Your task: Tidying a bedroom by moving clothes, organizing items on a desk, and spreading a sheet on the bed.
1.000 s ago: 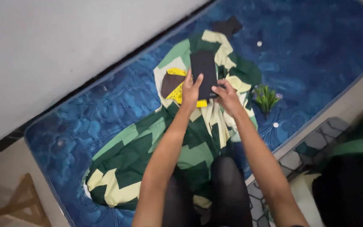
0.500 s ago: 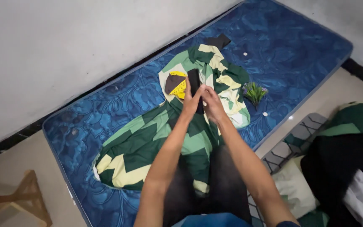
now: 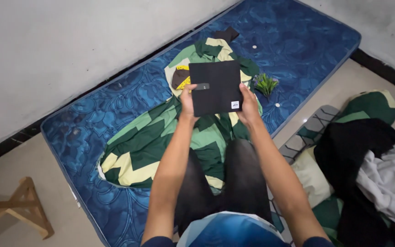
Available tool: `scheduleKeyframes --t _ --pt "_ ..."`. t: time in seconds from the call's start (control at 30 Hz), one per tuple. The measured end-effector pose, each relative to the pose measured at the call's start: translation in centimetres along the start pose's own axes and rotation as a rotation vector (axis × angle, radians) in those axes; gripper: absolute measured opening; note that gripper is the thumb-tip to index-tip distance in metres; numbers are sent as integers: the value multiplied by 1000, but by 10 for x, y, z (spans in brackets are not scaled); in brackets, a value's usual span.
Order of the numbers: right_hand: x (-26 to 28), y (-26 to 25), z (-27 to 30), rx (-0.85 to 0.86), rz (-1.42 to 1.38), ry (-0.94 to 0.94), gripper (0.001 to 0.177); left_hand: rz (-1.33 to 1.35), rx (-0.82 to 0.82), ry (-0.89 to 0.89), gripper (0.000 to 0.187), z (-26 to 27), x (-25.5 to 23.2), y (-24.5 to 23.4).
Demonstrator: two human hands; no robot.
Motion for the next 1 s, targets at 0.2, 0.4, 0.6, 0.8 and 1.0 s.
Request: scheduleKeyframes --t 0.2,0.4,0.6,0.8,1.0 --pt "22 9 29 40 -27 20 39 144 103 -49 42 0 12 -15" --pt "32 7 39 76 -19 -15 40 184 150 -78 46 17 15 16" --pt "42 18 46 79 -19 -18 40 164 149 -80 46 15 18 10" --pt "48 37 59 76 24 -84 41 -1 15 -16 42 26 24 40" --pt "17 8 40 -50 508 -179 41 -582 -255 234 70 5 65 85"
Point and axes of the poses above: each hand's wrist, its own z-axis away from the middle knuckle, its own y-axis out of the palm, x = y × z, the point moved 3 cm from there along -z, towards the middle knuckle, and after that the axes turned 7 degrees about -y, right-handed, at the moved point
